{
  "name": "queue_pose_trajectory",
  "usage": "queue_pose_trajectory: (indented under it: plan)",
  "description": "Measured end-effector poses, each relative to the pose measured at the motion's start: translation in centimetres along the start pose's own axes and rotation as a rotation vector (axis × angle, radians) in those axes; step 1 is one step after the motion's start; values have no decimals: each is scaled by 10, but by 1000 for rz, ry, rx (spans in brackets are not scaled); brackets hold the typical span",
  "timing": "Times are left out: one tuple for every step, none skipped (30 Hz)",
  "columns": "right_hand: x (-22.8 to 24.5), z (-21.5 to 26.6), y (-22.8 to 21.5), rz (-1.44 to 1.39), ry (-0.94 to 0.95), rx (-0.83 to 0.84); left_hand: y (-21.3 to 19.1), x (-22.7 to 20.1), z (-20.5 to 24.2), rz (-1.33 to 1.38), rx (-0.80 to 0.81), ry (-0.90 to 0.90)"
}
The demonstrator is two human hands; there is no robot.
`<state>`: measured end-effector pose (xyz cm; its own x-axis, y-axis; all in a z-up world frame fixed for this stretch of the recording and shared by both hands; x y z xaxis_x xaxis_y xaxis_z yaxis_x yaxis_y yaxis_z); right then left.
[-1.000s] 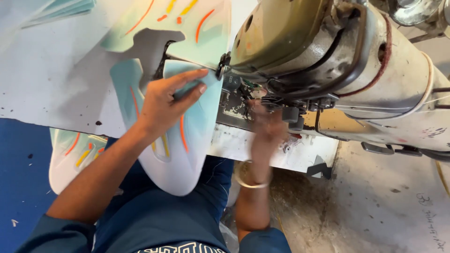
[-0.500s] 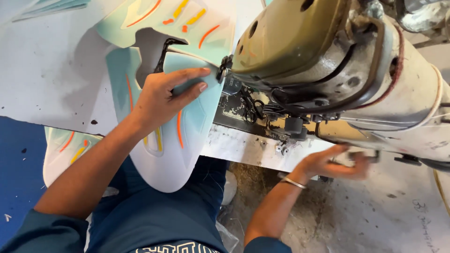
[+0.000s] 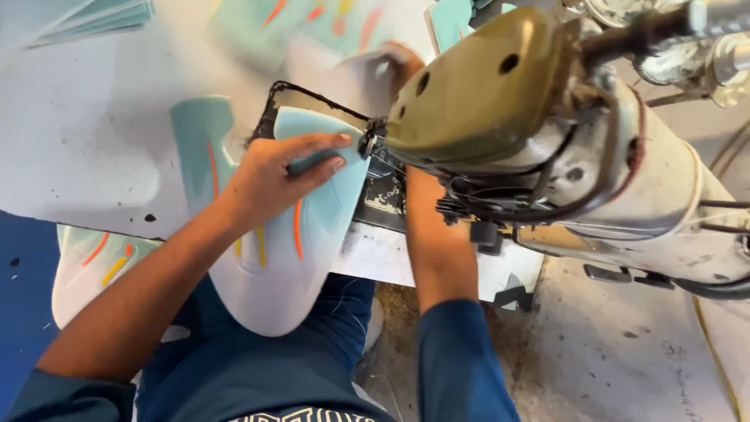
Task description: The person operates a sewing machine to stitch the edges of light blue face masks with orange and yellow markings. They guide the masks under the needle, adjust the fabric, and occasionally thread the machine.
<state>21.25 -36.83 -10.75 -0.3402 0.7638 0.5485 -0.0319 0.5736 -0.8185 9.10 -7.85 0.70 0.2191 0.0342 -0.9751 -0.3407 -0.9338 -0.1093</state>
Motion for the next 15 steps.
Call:
queue_pose_trajectory:
  plan:
    - [19,-6,-14,8,3,-28,-2,-3,-3,-5,18,22]
    - [37,-11,-30,32,58,-222,-4,-5,-6,-17,22,54]
    - [58,-10,-40,51,111,-384,-4,-6,2,-19,5,63]
    - [27,13,-24,55,109,-380,-7,-4,2,-15,2,63]
    - [-2,43,-7,264,97,-399,-9,-1,7,-113,-10,5]
    - [-30,73,10,472,80,-415,-10,1,11,-212,-19,-54]
    - [0,97,13,476,76,-423,-12,10,22,-213,-19,-43]
    - [24,123,14,-140,215,-585,-17,16,34,-385,-197,81]
    - [49,152,23,-780,345,-692,-21,22,51,-557,-375,197]
    - [85,166,28,-784,342,-688,-25,33,66,-561,-379,196]
    - [123,183,36,-891,371,-541,-30,46,85,-556,-449,53]
    - [161,201,43,-994,397,-391,-35,58,105,-549,-520,-90]
    - [186,206,50,-998,394,-392,-36,81,126,-554,-520,-88]
    - [211,211,56,-1055,417,-364,-37,105,148,-382,-538,-195]
    - [235,214,62,-1107,437,-338,-38,130,166,-204,-550,-297]
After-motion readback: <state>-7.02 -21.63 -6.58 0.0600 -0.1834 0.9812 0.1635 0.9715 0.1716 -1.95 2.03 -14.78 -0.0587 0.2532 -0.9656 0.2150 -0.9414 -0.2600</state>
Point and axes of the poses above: each hand's wrist, its own z-axis away from the middle knuckle, its own y-axis out of the palm, x = y × z, the point moved 2 cm from there along -z, towards the middle knuckle, and after that the axes turned 3 degrees about -y, right-handed, at the moved point
